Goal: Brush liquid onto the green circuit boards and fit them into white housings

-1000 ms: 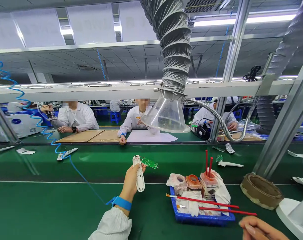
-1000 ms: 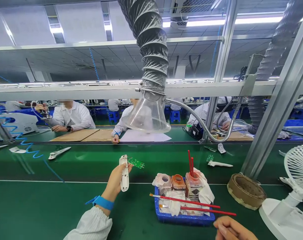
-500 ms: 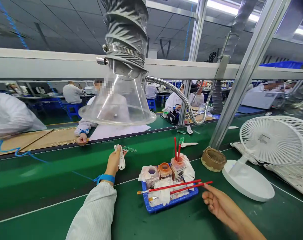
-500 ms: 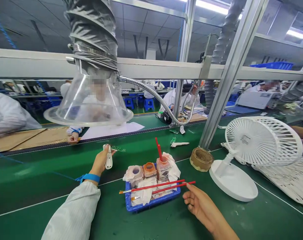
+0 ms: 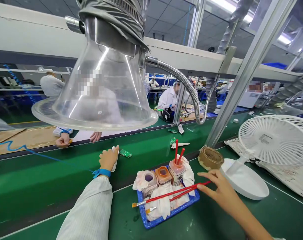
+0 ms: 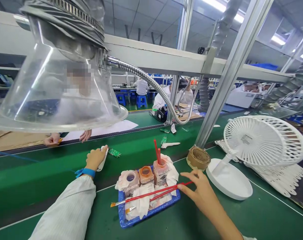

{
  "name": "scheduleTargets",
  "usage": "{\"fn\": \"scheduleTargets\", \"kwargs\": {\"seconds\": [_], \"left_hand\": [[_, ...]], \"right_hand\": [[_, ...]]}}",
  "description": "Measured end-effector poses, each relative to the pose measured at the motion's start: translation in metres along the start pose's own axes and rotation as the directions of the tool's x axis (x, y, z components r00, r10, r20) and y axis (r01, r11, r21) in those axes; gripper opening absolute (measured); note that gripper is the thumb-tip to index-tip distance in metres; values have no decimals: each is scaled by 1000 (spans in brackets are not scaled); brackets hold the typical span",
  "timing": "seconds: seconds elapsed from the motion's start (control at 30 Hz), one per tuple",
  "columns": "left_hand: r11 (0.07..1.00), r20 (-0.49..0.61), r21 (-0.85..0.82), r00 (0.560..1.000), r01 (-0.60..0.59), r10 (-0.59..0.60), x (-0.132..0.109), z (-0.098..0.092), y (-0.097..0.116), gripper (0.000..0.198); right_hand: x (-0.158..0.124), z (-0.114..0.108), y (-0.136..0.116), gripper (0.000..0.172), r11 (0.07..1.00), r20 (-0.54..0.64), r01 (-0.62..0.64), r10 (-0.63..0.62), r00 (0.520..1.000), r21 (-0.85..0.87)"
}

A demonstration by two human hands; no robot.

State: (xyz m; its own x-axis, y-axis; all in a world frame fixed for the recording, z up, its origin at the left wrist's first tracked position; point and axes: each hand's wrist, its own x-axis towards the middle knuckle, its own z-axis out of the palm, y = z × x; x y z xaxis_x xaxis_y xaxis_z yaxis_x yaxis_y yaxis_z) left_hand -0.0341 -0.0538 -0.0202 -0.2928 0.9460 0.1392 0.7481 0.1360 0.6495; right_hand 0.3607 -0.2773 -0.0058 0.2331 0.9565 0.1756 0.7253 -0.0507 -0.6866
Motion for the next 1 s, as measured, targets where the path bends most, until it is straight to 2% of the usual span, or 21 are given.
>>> {"fn": "scheduleTargets", "kwargs": {"seconds": [0.1,0.17,0.27,0.47,0.6,0.67,0.77,0.9,1.0], "left_hand": [[999,6,-19,999,-48,49,2,-10,16,28],[989,78,-70,988,-128,133,3,-13,31,22],[964,203,-161,949,-210,241,-2,-10,56,21],[933,374,-295,874,-205,310,-15,16,87,30],[907,477,-397,813,-139,333,-18,42,101,38],[882,559,-462,742,-93,370,-20,55,108,35],[840,681,-543,586,2,439,-27,73,120,25],[830,802,-540,382,137,459,-37,90,135,58],[845,858,-492,285,210,428,-42,102,140,76]], "right_hand": [[7,-1,-4,23,990,166,103,-86,982,-99],[8,1,-6,17,990,228,120,-100,969,-75],[8,4,-8,16,994,270,110,-108,957,6],[6,-2,-6,26,987,292,83,-120,949,134],[3,-6,-4,29,978,288,141,-181,940,154],[1,-5,-4,25,976,304,183,-211,929,117],[-1,-2,-6,27,975,350,222,-213,912,16],[-1,1,-8,22,956,379,285,-237,895,-74],[-1,2,-7,20,933,373,336,-269,888,-129]]}}
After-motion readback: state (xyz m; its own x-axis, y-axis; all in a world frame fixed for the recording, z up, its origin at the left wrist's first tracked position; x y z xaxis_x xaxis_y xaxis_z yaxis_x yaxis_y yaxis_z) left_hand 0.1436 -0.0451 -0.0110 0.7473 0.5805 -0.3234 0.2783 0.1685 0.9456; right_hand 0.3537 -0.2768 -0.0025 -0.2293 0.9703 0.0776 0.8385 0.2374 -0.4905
